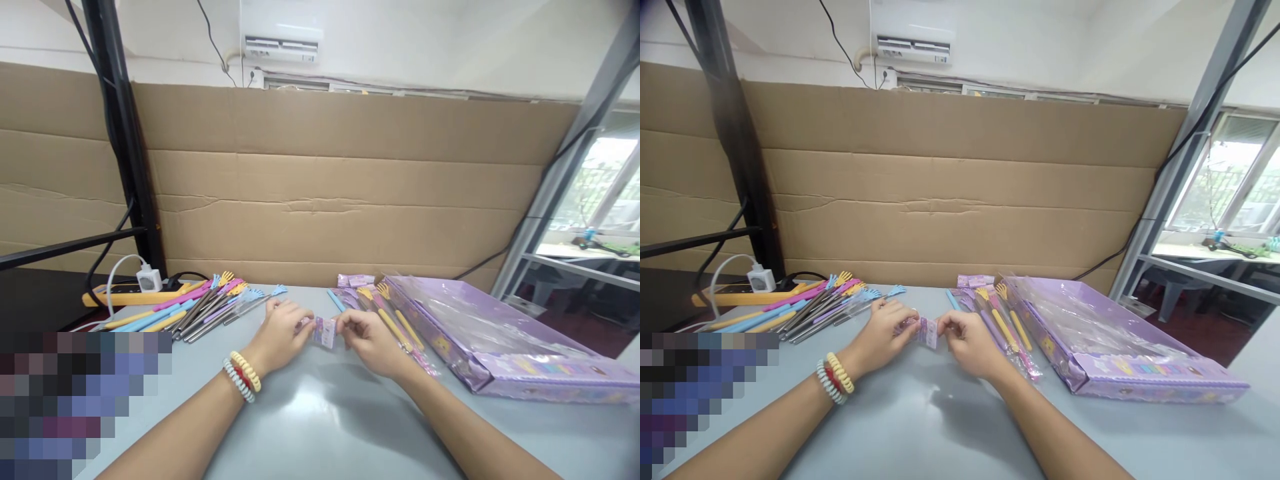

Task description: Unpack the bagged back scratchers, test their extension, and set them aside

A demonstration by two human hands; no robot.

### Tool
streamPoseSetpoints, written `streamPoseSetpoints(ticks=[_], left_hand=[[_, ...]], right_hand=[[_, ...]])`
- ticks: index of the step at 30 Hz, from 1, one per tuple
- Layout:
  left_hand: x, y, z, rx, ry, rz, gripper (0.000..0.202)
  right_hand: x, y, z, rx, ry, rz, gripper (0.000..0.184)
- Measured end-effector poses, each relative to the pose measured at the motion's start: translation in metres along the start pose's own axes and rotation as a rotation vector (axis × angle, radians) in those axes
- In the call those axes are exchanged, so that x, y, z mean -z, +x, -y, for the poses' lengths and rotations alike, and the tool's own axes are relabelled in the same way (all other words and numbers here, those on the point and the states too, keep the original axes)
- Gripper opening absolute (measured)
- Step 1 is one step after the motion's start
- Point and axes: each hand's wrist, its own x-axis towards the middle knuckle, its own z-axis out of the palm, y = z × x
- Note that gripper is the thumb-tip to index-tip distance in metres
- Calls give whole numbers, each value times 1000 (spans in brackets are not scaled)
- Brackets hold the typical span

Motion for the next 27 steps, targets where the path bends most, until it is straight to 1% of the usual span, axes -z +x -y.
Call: streamPoseSetpoints(ticks=[2,4,8,11,15,21,27], left_hand=[[0,0,0,-5,-14,7,23],[1,0,-1,-1,-27,9,23],[1,0,-1,10,-36,-11,23],[0,1,0,7,-37,-30,23],[0,1,0,23,-47,-40,21],[0,0,1,-2,-53,-16,24],[1,0,1,-63,-92,10,24]], right_hand=[[1,-1,3,-7,-34,38,15],[0,-1,6,2,-80,31,15],[-2,1,6,57,-215,-67,8],[0,4,1,77,-311,-143,7],[3,6,-5,87,-392,-179,10],[2,6,-7,26,-373,-162,19],[-1,5,-4,76,-301,-175,24]])
